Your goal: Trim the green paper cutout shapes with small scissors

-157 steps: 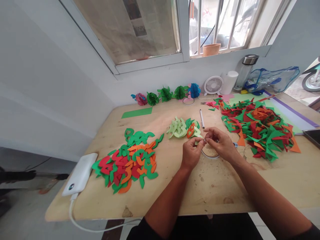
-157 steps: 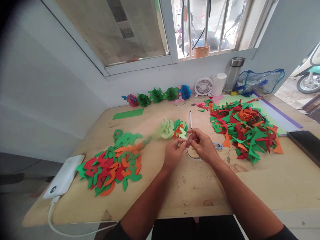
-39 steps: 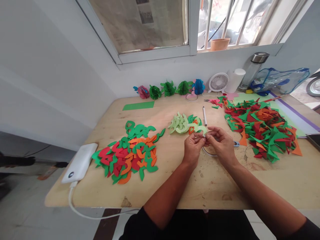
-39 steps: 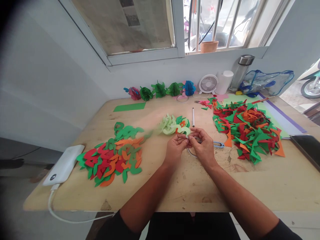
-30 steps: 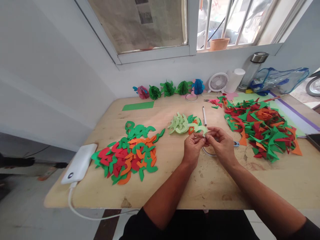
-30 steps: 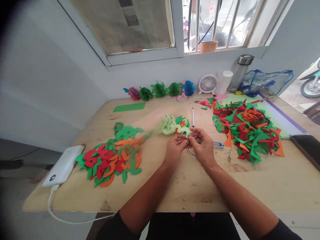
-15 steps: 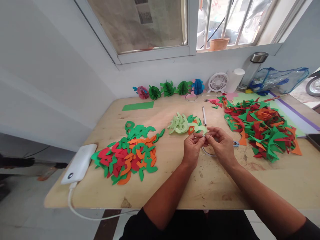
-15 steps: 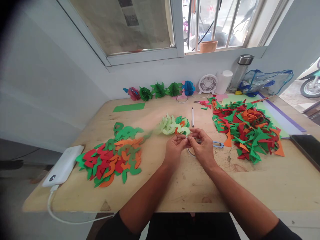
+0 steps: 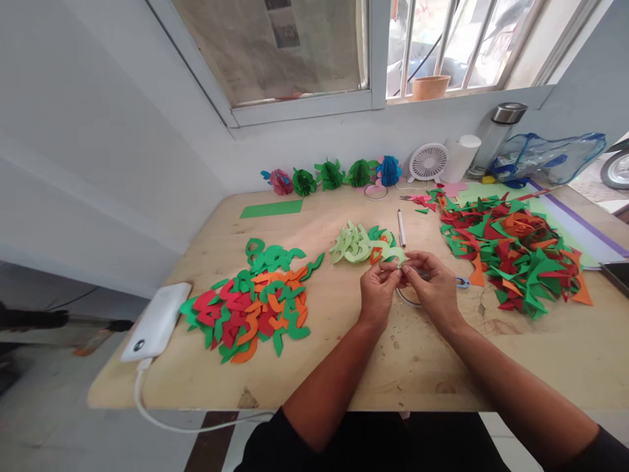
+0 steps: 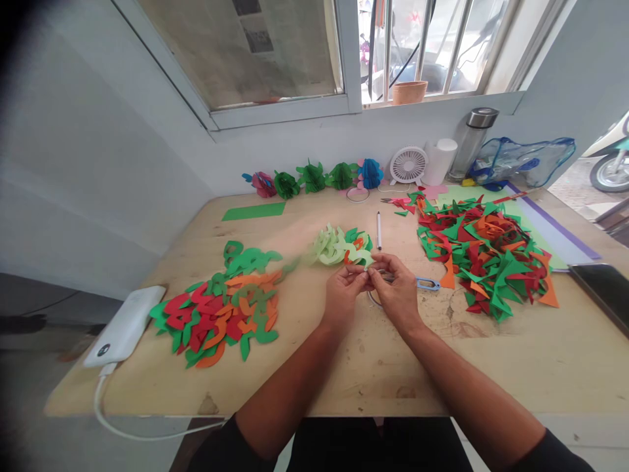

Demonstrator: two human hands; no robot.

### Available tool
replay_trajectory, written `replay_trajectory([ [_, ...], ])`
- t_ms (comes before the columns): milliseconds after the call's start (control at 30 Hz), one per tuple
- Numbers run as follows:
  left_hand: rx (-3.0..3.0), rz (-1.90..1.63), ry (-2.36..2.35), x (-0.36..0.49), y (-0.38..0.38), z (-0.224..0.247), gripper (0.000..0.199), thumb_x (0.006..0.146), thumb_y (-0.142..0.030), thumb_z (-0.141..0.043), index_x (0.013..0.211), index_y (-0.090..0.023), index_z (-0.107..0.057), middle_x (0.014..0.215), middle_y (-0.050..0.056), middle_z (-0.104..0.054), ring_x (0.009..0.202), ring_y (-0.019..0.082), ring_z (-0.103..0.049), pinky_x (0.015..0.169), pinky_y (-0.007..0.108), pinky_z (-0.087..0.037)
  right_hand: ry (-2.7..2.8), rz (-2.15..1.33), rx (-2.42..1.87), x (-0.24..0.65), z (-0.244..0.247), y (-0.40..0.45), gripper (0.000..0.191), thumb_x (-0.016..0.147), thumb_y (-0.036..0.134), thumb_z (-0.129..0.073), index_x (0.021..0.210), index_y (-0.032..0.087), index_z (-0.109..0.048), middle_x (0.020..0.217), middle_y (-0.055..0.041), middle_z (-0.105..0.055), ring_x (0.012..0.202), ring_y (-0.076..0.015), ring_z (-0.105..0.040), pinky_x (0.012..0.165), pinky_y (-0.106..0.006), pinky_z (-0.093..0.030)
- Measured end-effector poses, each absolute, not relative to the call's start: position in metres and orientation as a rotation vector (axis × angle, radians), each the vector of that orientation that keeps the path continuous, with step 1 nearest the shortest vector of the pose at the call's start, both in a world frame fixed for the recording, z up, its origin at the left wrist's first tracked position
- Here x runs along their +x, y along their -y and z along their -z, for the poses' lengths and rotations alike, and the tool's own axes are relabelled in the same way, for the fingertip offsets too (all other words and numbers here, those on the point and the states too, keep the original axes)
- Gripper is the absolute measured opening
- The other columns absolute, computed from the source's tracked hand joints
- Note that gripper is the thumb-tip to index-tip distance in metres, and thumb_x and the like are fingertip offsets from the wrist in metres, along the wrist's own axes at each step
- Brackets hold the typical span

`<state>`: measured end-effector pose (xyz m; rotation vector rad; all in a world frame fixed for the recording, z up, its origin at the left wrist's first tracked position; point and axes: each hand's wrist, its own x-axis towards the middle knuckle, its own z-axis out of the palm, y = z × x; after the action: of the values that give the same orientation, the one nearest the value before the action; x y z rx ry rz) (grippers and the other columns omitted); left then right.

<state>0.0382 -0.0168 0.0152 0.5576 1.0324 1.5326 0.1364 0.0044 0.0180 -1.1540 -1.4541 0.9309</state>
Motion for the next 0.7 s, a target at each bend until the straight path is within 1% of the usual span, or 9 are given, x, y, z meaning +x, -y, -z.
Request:
replay_trajectory([
  [233,0.541,-1.543,-1.040,0.0378,0.0157,-0.0143,0.027,0.058,-0.028,-0.076,0.070,-0.013,-0.056,0.060,0.002,-0.065,0.053,0.012,-0.062,0.058,0.024,-0.051,1.480,-0.897,-1.176,0.1361,-0.0178,-0.0042,0.027,0.075,0.033,-0.061,0.097,0.017,-0.063,0.075,-0.0038,-0.068,0.065,-0.0169,-0.064,0.062,-0.032,-0.053],
  [500,0.559,-1.541,-1.074,0.0365,0.0157,-0.0155,0.027,0.059,-0.031,-0.075,0.070,-0.012,-0.059,0.060,0.003,-0.065,0.051,0.012,-0.061,0.056,0.025,-0.051,1.471,-0.900,-1.178,0.1364,-0.0158,-0.0051,0.027,0.076,0.033,-0.061,0.097,0.017,-0.063,0.076,-0.0039,-0.068,0.066,-0.0171,-0.064,0.064,-0.032,-0.053],
  [700,0.558,-1.543,-1.076,0.0372,0.0159,-0.0149,0.028,0.060,-0.033,-0.076,0.071,-0.012,-0.061,0.059,0.003,-0.065,0.053,0.014,-0.062,0.057,0.027,-0.051,1.467,-0.900,-1.172,0.1363,-0.0157,-0.0047,0.025,0.076,0.032,-0.061,0.097,0.018,-0.062,0.076,-0.0037,-0.068,0.067,-0.0172,-0.064,0.065,-0.033,-0.053],
])
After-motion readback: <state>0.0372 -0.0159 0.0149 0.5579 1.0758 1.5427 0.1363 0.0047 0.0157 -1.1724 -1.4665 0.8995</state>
